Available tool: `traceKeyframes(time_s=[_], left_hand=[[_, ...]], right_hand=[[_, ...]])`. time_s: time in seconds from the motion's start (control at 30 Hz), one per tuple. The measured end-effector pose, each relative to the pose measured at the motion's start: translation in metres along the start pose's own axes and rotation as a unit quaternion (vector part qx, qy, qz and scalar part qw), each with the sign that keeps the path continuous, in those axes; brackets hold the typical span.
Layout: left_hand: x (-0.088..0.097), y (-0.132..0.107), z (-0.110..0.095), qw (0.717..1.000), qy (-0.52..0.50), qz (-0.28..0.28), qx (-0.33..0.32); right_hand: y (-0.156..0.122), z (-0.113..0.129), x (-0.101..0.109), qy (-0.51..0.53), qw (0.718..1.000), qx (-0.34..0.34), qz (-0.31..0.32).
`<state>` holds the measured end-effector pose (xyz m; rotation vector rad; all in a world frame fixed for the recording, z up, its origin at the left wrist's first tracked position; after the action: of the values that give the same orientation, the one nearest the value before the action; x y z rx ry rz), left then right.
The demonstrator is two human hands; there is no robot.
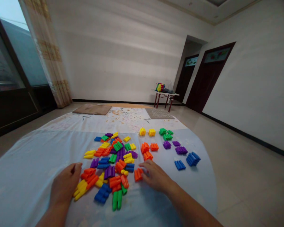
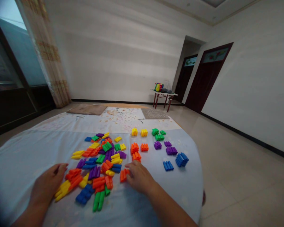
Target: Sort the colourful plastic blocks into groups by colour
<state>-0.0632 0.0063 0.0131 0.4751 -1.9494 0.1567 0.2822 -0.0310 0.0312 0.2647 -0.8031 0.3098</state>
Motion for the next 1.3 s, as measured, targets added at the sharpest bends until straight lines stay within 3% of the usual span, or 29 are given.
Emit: traceKeyframes(time_s=[0.37,0.43,0.57,0.63,0.8,1.03,1.3], left_hand=[[0.002,0.006,0.004,1.000,-0.014,0.012,0.022],[0.001,0.008,0.007,0.999,-0.015,0.005,0.031],[0.000,0.009,0.008,0.999,-0.028,-0.003,0.037],[0.000,0.008,0.008,0.999,-0.028,-0.002,0.037],[0.000,0.009,0.008,0.999,-0.027,0.001,0.044],[0.001,0.009,0.006,0.998,-0.020,0.029,0.053],[0.001,0.010,0.008,0.998,-0.019,0.018,0.052]], right_hand=[[-0.004,-0.002,-0.005,0.079,0.994,0.046,0.054],[-0.003,-0.006,0.004,0.099,0.994,0.052,0.002],[0.003,-0.026,0.024,0.069,0.979,0.057,-0.184],[0.006,-0.038,0.023,0.035,0.976,0.059,-0.208],[0.009,-0.055,0.011,-0.009,0.987,0.035,-0.157],[0.004,-0.050,0.015,-0.022,0.986,0.044,-0.156],[0.003,-0.048,0.016,-0.027,0.989,0.029,-0.143]])
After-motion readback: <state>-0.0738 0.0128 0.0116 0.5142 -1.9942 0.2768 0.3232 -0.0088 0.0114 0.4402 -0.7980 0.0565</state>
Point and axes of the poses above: each hand's wrist, its own y-axis towards the middle knuckle, its own x-axis out of the back of the hand, z = x × y, the point moved 3 cm from there along y, towards the middle knuckle, and after that the axes turned 8 degrees about y, right-handed, at the moved point
